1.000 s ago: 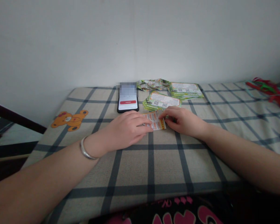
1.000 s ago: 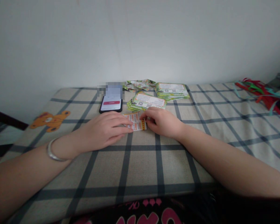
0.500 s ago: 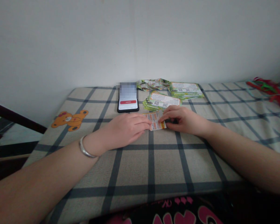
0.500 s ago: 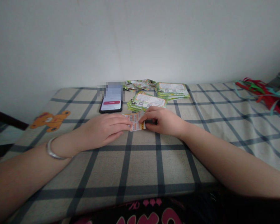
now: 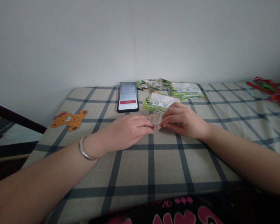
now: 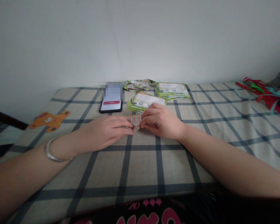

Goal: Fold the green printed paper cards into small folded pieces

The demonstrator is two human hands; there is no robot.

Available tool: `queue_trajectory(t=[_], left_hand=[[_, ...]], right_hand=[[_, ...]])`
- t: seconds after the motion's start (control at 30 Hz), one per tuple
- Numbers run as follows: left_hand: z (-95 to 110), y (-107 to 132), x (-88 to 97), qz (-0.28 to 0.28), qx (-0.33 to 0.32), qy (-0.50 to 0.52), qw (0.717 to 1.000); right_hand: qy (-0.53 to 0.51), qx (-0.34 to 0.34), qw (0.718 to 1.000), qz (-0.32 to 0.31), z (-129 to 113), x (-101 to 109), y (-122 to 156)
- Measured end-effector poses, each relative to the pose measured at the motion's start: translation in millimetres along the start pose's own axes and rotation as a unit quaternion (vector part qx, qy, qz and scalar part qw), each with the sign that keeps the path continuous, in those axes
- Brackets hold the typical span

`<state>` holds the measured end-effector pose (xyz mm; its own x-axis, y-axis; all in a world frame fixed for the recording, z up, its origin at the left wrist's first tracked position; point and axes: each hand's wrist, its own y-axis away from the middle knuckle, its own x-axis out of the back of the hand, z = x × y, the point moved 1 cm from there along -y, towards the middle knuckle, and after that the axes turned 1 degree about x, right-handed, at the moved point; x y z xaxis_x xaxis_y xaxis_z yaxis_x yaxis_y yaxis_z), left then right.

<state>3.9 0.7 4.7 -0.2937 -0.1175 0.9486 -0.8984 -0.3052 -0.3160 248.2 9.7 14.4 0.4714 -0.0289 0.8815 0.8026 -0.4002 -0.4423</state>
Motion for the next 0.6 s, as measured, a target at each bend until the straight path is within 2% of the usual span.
queue_trajectory(t=[0.3,0.6], left_hand=[[0.4,-0.4,1.5,-0.011,0.022,0.030,0.999],[-0.3,-0.3,-0.5,-0.007,0.046,0.064,0.997]], right_hand=[[-0.017,-0.084,0.996,-0.025,0.3,-11.1,-5.3],[-0.019,-0.078,0.997,0.001,0.8,-13.9,-7.3]])
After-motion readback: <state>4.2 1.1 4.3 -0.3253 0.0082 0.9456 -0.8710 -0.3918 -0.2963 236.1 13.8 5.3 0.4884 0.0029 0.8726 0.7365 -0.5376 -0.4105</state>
